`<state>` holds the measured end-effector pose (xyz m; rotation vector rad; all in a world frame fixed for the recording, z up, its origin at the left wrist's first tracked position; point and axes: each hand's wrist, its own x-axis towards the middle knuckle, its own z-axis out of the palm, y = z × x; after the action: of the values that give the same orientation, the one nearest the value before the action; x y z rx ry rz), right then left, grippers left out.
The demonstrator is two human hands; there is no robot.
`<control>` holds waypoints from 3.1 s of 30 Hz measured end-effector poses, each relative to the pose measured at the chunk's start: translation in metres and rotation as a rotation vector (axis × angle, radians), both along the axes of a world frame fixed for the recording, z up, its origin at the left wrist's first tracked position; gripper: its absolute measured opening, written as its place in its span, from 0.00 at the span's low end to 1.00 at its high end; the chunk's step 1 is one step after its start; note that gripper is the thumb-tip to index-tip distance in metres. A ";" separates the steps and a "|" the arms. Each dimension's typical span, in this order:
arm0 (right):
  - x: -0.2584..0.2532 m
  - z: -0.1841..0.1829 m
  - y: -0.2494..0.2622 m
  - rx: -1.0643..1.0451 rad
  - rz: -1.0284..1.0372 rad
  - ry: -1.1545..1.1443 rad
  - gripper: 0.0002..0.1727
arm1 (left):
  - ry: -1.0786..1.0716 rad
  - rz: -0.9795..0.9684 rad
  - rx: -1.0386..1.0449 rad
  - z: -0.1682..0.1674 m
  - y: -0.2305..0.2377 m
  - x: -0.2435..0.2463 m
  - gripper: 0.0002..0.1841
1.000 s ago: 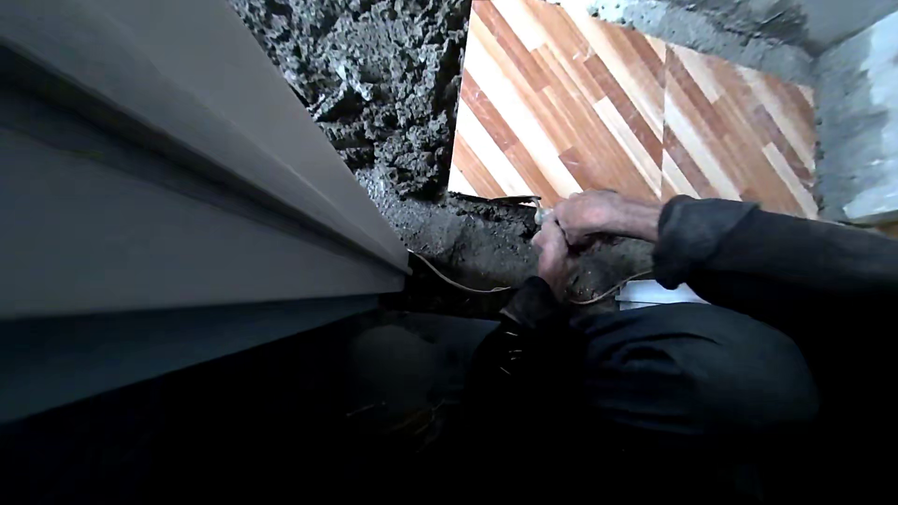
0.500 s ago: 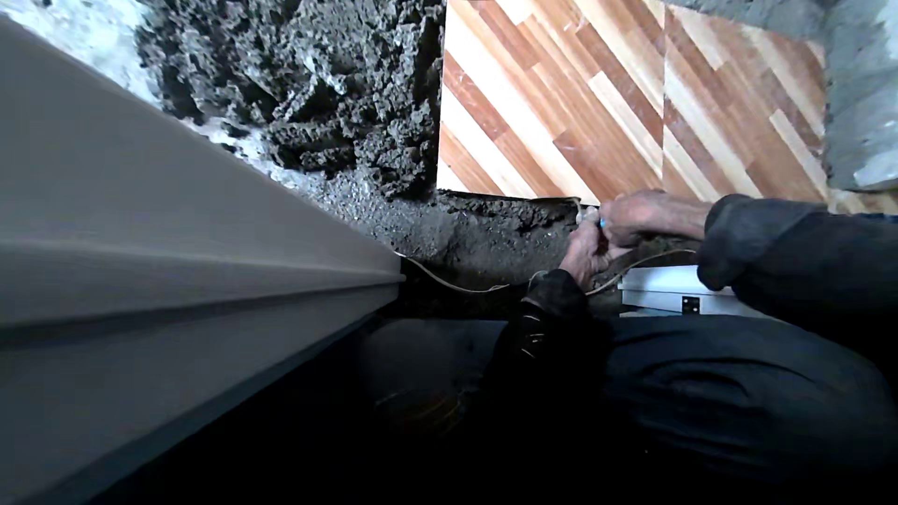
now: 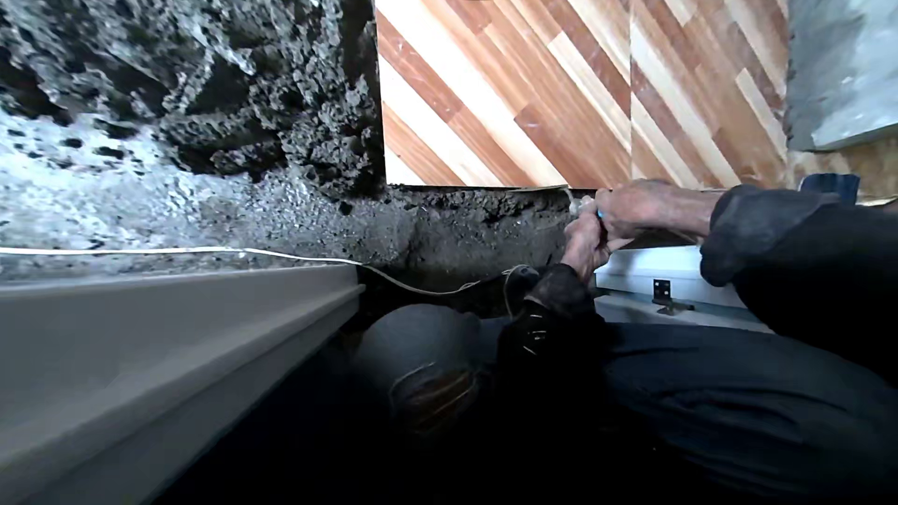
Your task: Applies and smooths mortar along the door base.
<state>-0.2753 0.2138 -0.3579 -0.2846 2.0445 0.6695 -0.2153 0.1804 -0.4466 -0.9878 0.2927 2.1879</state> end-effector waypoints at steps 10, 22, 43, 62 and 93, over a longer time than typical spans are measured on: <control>0.000 0.032 0.068 0.292 -0.033 0.010 0.10 | 0.083 -0.251 0.141 0.043 0.078 -0.011 0.25; 0.031 0.035 0.063 0.054 -0.644 0.074 0.21 | 0.453 -0.406 -0.104 0.017 0.035 0.048 0.40; 0.151 -0.108 0.080 -0.732 -1.540 0.095 0.14 | 0.299 -0.441 -0.626 -0.043 -0.040 0.160 0.25; 0.154 -0.111 0.077 -0.772 -1.103 0.028 0.15 | 0.602 -0.882 -1.008 -0.103 -0.062 0.168 0.19; 0.125 -0.182 0.083 -0.921 -0.932 -0.134 0.12 | 1.556 -0.652 -1.610 -0.146 -0.052 0.212 0.11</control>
<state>-0.1502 0.2963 -0.5399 0.1270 1.9361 -0.8505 -0.0037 0.1281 -0.5923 0.5289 2.7396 1.2359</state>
